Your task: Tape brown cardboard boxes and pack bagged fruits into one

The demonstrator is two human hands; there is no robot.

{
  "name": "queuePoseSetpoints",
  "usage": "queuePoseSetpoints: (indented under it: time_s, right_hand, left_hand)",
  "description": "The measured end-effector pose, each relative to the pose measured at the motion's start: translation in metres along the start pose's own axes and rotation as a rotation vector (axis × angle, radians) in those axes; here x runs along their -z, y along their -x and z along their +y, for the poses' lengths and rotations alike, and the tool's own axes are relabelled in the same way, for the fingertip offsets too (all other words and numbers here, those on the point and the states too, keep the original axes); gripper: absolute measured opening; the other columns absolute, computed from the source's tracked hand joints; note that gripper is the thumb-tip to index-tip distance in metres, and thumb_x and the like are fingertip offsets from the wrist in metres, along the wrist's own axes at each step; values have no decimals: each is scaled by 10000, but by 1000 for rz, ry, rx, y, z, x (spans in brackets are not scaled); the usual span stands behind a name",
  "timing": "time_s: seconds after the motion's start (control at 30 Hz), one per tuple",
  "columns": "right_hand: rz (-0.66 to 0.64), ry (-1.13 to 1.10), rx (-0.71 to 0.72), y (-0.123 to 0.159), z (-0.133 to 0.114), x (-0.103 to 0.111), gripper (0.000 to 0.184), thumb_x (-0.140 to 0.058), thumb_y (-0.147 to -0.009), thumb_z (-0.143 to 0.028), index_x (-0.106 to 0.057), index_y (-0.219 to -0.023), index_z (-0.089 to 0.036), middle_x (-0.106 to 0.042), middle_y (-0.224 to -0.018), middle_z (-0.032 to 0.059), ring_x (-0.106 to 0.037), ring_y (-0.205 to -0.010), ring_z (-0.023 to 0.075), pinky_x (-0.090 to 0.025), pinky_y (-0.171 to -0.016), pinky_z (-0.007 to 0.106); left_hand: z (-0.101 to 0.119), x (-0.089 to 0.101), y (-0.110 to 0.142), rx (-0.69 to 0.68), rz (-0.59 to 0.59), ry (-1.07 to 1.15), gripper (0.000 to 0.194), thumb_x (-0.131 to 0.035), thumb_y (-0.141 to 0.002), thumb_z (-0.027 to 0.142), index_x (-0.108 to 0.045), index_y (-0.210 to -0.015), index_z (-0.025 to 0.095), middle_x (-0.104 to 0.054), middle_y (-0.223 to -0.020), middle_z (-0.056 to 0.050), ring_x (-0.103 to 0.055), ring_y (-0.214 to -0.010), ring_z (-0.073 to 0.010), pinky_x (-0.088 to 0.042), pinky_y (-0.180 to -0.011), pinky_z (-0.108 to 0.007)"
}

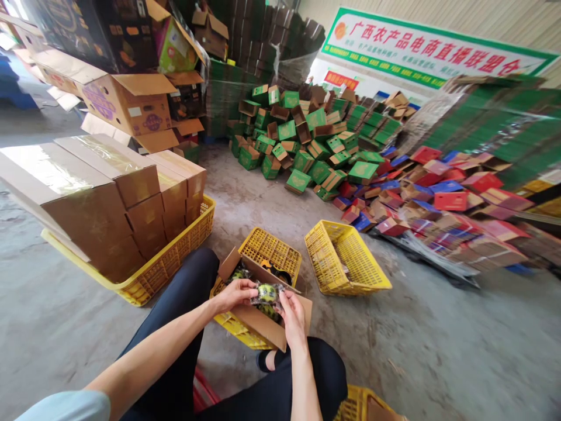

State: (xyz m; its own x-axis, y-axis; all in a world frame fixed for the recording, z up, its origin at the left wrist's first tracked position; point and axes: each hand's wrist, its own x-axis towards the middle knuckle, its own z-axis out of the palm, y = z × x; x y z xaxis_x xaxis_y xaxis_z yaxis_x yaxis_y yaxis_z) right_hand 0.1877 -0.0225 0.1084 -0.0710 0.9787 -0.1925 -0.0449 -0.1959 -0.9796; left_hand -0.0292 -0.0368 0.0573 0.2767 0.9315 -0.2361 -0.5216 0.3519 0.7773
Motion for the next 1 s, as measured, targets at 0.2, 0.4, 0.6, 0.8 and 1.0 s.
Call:
queuePoseSetpoints:
  time_s: [0.2, 0.4, 0.6, 0.8, 1.0]
  right_hand:
    - [-39, 76, -24, -4, 7, 3, 481, -844, -735, -593, -772, -1051, -238, -781, -962, 55, -707, -810, 222, -564, -695, 304]
    - [-4, 149, 48, -4, 9, 8, 503, -854, -694, -616, -788, -1009, -230, -780, -948, 68, -705, -840, 257, -570, -691, 323]
    - [-39, 199, 96, -3, 8, 4, 435, -843, -723, -584, -791, -971, -230, -763, -926, 54, -690, -807, 243, -574, -746, 347]
    - [-131, 254, 168, 0, 2, 2, 320, -834, -748, -525, -817, -890, -239, -768, -934, 64, -705, -946, 287, -552, -906, 405]
    - [-159, 265, 238, -1, 3, 0, 248, -831, -751, -497, -824, -794, -253, -736, -1112, 100, -626, -1224, 337, -488, -1063, 466]
  left_hand:
    - [2, 1, 1, -31, 27, -47, 497, -930, -647, 525, -699, -811, 116, -663, -751, -13, -587, -640, -94, -472, -627, -213]
    - [5, 0, 2, 15, 54, 34, 575, -900, -709, 534, -738, -1111, 155, -728, -1016, -85, -697, -850, -172, -569, -809, -308]
    - [3, 0, 2, 148, 54, 72, 818, -838, -763, 612, -553, -1434, 242, -639, -1370, -157, -751, -1003, -266, -600, -850, -369]
    - [3, -1, 0, 113, 71, 40, 632, -789, -793, 643, -670, -1195, 171, -710, -1148, -119, -721, -769, -156, -565, -660, -241]
    - [3, 1, 2, 44, 60, 51, 612, -927, -687, 415, -716, -1206, 169, -730, -1142, -106, -707, -848, -166, -574, -814, -291]
